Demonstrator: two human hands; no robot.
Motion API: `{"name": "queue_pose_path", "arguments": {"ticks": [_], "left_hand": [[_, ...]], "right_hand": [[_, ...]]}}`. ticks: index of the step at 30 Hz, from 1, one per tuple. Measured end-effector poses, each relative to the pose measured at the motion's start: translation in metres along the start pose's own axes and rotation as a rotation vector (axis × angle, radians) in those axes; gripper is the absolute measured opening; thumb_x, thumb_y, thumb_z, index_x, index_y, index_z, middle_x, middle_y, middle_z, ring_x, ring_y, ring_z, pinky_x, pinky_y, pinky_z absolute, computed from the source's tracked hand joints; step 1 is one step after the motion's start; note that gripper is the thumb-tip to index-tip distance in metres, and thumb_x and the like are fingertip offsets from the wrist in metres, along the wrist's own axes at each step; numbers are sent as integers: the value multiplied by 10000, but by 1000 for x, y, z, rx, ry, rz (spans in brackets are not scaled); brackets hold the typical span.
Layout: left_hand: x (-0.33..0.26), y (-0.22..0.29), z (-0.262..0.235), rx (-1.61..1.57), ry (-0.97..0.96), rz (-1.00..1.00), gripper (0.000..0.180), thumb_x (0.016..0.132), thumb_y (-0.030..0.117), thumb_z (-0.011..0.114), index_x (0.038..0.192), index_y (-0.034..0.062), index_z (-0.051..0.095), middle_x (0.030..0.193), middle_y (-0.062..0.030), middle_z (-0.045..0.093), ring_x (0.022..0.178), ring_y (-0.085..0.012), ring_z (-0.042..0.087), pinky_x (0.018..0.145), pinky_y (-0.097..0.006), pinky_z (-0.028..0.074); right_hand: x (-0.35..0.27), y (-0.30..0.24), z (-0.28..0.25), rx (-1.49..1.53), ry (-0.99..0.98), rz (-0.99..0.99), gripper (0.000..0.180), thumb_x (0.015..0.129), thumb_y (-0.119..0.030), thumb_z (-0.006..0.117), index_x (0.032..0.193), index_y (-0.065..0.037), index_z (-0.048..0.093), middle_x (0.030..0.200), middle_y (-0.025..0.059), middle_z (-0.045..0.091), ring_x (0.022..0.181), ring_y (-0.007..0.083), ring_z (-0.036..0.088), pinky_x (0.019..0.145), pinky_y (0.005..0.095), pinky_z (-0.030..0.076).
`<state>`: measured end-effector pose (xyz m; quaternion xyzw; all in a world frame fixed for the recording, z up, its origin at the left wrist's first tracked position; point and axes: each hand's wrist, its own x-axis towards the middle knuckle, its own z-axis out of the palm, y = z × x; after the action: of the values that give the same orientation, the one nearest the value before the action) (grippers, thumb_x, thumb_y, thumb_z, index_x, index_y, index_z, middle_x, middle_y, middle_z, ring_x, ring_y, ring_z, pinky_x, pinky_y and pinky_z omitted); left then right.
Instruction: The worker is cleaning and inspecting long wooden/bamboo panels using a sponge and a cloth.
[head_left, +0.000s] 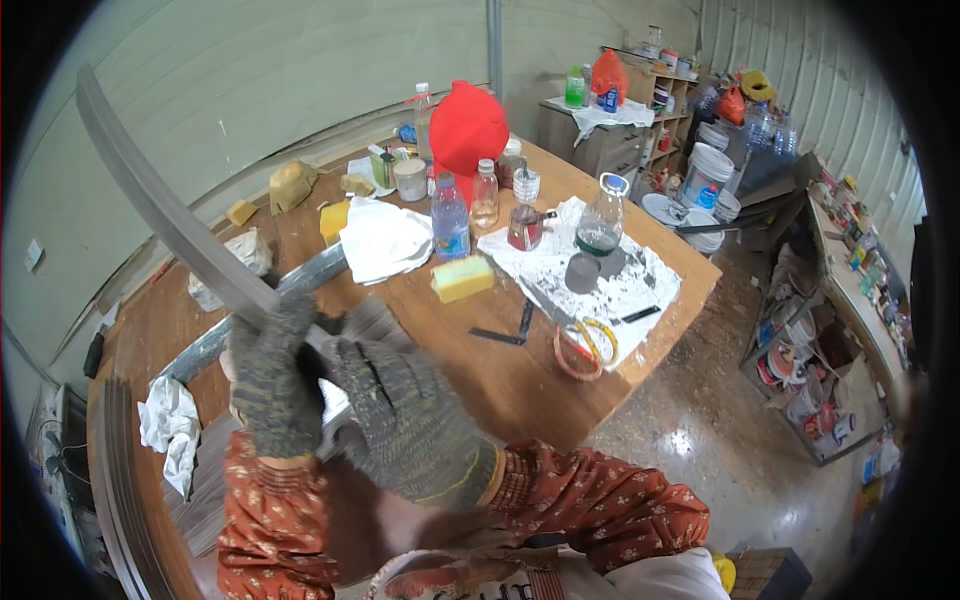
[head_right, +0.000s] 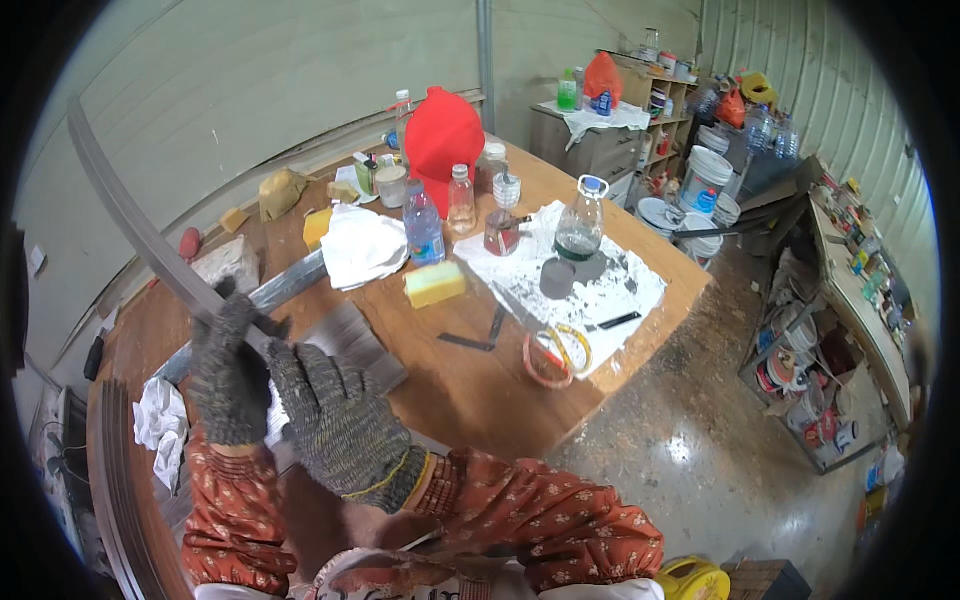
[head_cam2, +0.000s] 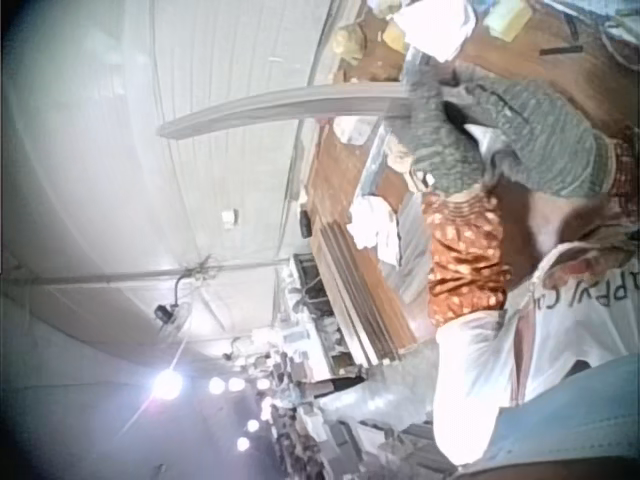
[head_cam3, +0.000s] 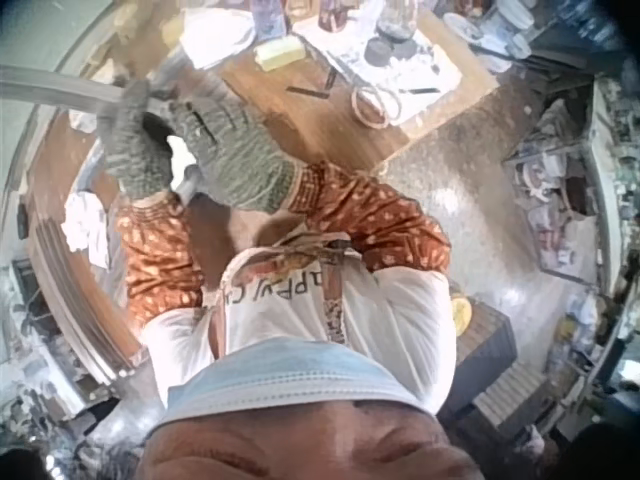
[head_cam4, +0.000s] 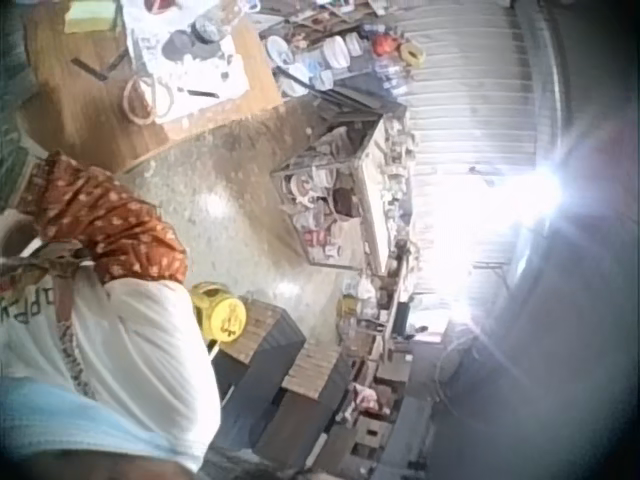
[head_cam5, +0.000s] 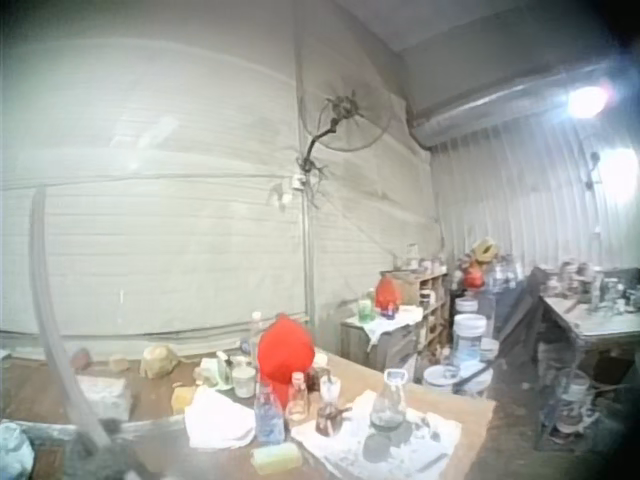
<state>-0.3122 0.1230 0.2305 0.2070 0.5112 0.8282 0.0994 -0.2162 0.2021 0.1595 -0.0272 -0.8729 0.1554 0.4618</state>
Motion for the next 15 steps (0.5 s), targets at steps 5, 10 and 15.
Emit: {"name": "queue_pose_path", "arguments": {"ticks": [5,10,15], "left_hand": [[24,45,-34,497,219,269,462,766,79,626,1209,26,504,779,-22,520,675,-134,561,595,-286,487],[-12,45,-88,1211,331,206,651,590,38,653,1215,-2,477,911,-71,568,790,-168,572,686,-296,504],[-76,-24,-117,1338,175,20,608,566,139,718,1120,-27,530,839,-136,635,756,-250,640,684,-372,517]], "right_hand": [[21,124,-22,40,-156,-256,438,855,-308,589,1205,-46,568,1146,163,597,1017,314,584,889,460,451],[83,307,-43,-146,-444,459,412,863,-392,575,1129,-79,606,1022,200,635,974,356,606,836,444,467],[77,402,-7,-506,-466,646,664,856,-485,510,1400,-121,401,1244,234,556,1141,408,537,949,486,424]]}}
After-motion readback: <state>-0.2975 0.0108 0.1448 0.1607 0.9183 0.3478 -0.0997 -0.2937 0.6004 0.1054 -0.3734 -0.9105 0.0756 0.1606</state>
